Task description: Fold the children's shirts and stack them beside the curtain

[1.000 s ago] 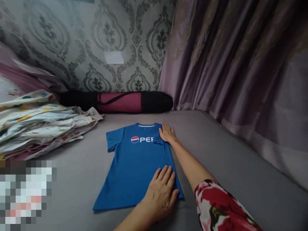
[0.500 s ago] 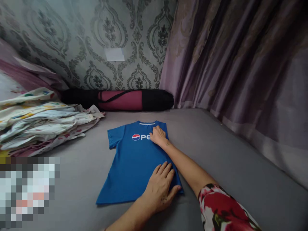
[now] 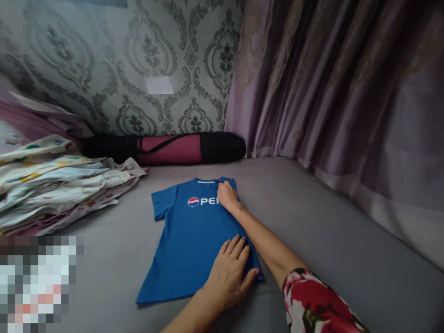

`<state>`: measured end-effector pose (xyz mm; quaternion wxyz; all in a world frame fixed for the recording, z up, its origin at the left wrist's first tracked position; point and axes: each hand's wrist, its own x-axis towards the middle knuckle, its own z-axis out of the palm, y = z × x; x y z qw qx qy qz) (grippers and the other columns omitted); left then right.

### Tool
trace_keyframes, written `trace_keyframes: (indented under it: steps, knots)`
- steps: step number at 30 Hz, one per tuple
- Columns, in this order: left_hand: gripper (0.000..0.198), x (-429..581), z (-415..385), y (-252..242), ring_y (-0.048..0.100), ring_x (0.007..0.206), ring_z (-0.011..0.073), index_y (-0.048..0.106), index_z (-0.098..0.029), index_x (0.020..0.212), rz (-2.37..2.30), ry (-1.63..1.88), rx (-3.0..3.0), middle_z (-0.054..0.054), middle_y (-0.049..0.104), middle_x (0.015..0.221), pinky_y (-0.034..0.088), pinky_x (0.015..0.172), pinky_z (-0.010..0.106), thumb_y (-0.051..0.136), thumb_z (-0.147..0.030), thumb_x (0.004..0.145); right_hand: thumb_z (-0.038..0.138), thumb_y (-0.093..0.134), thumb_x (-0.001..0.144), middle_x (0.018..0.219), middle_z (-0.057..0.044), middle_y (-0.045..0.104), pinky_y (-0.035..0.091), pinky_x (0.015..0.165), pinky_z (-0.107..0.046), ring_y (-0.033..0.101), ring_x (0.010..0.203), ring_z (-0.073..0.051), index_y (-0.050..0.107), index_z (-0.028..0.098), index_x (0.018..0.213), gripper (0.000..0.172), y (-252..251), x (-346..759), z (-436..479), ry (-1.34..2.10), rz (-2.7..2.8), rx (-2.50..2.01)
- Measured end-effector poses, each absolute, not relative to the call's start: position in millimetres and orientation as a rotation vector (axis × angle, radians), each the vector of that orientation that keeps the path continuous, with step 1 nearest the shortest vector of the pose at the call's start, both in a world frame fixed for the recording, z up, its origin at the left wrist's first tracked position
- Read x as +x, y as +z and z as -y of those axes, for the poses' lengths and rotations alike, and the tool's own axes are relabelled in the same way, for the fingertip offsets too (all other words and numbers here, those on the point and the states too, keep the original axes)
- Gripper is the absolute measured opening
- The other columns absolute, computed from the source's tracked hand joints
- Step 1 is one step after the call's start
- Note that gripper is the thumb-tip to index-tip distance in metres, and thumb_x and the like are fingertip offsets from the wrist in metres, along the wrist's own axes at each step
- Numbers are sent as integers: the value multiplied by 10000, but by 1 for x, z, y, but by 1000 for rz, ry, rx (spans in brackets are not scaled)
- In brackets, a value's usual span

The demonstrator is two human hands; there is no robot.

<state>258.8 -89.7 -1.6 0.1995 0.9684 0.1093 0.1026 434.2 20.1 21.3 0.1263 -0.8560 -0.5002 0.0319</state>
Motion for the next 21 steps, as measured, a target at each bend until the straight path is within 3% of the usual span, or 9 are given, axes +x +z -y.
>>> trace_keyframes:
  steps: [5,9,15,21]
  knots:
    - [556,259,89,-2,352,1380,293,482,-186,1360,-311,278,2724,110,434,1469,342,1115,501,377,-534,939,264,277,990,1243,-121,562,419,894,-275,568,1086,-198,536,163,1271,395,17,435,-20,153,1484,-2395]
    - [557,258,89,-1,334,1392,277,464,-194,1375,-307,268,2728,97,414,1484,332,1126,490,350,-536,950,228,244,988,1261,-124,573,371,972,-282,527,1157,-202,519,145,1303,426,10,448,-24,26,1429,-2362]
    - [568,258,90,2,303,1407,274,458,-196,1379,-324,202,2720,90,388,1501,295,1149,482,331,-548,952,364,243,989,1526,-179,305,163,1132,-403,246,1407,-266,303,20,1459,586,-13,480,-31,36,1381,-2506]
    - [561,258,91,0,313,1400,284,457,-182,1371,-313,243,2711,103,400,1493,298,1141,494,353,-539,951,414,181,982,1571,-152,193,91,1156,-425,150,1444,-252,224,24,1491,643,-18,496,-36,224,1366,-2546]
